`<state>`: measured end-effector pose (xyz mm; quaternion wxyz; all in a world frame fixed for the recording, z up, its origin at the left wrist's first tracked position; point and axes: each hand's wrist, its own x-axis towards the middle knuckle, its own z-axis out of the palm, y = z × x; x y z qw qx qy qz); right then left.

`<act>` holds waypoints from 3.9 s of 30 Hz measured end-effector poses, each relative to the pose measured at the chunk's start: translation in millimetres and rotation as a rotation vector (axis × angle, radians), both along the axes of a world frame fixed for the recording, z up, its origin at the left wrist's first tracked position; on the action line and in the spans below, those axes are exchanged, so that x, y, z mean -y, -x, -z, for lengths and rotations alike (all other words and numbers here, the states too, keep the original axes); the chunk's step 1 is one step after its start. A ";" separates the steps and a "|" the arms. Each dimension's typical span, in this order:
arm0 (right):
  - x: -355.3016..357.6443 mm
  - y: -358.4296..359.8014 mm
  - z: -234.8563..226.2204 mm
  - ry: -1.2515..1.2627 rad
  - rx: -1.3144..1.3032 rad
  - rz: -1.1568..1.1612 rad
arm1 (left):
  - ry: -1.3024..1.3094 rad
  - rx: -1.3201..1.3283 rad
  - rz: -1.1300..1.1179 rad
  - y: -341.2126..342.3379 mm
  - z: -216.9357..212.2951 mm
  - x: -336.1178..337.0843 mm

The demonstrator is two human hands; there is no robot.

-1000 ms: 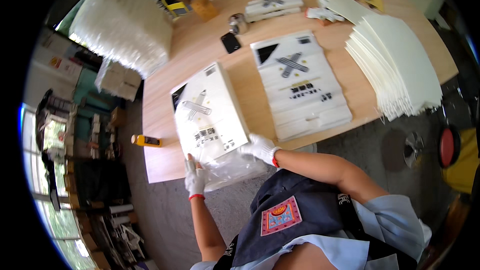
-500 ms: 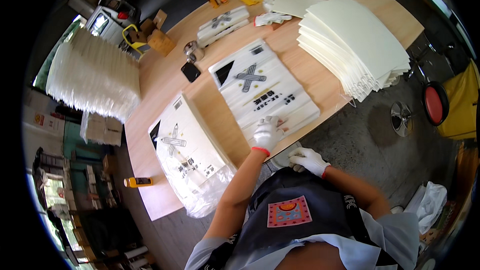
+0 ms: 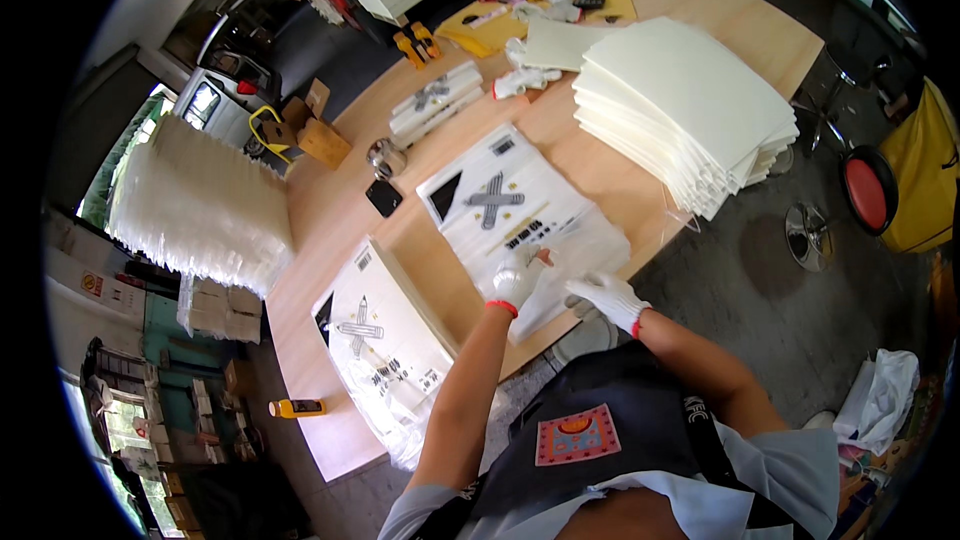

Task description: The person repeatedly picks up stacks of white paper from a table and places them into clear plastic packaging bags. They then fold the top of the bags to seal the contents. The person works continuously on this repetitive packaging task throughout the clip.

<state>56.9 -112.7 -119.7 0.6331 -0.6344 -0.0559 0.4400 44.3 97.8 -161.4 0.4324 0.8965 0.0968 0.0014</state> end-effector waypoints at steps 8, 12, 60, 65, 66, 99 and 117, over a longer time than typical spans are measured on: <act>-56.7 -62.0 57.4 0.010 0.428 0.037 | 0.456 -0.020 -0.240 -20.7 -62.8 -32.7; 8.2 -69.8 70.5 0.645 0.912 -0.256 | 1.431 0.447 -0.263 -26.8 -79.5 -48.5; 203.1 -84.6 -56.8 -0.033 0.647 0.491 | 0.652 -0.283 0.098 -57.4 -158.1 80.3; 130.1 -62.6 -45.9 -0.124 0.753 0.342 | -0.275 0.150 0.366 -15.5 -177.8 148.1; 117.8 -51.4 -54.2 0.026 0.786 0.308 | -0.275 0.079 0.393 -9.9 -177.5 157.1; -30.6 -49.6 -45.5 0.296 1.520 -0.336 | -0.074 0.770 0.240 36.2 -168.0 140.2; 68.3 -12.5 -16.3 0.925 1.495 -0.319 | -0.521 0.408 -0.372 137.5 11.4 58.4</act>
